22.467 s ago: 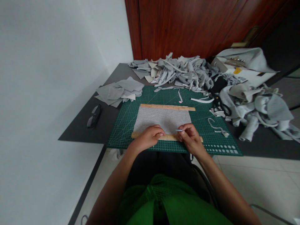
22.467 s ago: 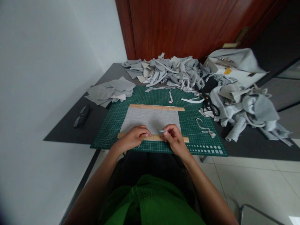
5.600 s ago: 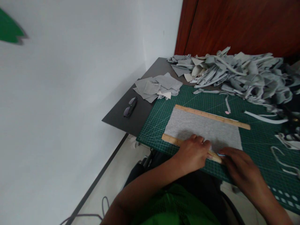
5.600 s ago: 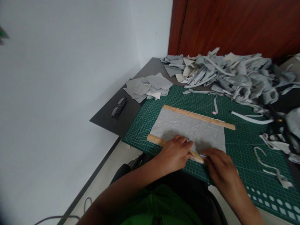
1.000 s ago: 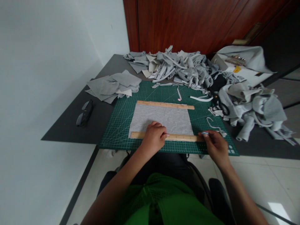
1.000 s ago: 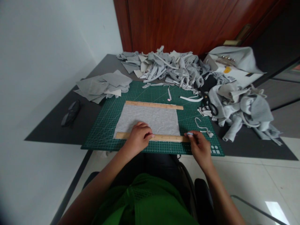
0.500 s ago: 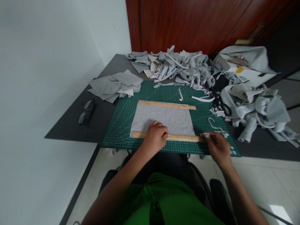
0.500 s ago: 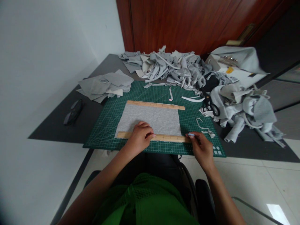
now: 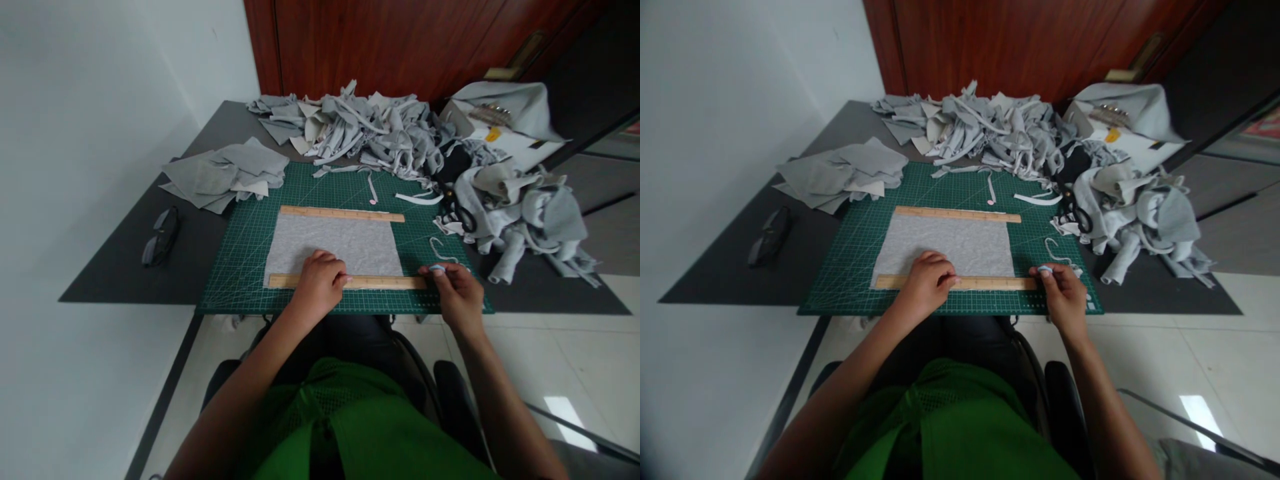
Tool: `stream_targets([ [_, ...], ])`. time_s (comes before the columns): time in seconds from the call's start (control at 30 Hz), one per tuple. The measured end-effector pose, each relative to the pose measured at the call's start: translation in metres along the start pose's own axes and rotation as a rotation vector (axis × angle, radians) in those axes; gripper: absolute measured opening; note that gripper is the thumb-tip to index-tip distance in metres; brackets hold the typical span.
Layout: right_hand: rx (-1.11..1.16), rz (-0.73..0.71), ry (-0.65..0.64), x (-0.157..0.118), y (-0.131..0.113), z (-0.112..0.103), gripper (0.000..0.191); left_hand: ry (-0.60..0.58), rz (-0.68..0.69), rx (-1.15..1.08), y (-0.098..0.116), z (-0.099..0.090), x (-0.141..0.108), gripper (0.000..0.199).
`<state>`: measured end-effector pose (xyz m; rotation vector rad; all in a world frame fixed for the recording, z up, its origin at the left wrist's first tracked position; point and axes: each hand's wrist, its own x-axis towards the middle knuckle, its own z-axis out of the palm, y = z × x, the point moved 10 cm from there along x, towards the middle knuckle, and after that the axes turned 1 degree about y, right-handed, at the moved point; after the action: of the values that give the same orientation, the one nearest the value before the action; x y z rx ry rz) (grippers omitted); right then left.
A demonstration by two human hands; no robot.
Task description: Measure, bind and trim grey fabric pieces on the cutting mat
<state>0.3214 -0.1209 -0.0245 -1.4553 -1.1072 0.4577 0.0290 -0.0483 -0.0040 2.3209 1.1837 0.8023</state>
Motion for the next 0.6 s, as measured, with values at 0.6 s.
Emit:
stream_targets([
  [0.6, 0.018, -0.026, 0.127, -0.018, -0.016, 0.001, 0.024, 0.004, -0.008, 0.022, 0.003, 0.000, -0.005, 0.025],
])
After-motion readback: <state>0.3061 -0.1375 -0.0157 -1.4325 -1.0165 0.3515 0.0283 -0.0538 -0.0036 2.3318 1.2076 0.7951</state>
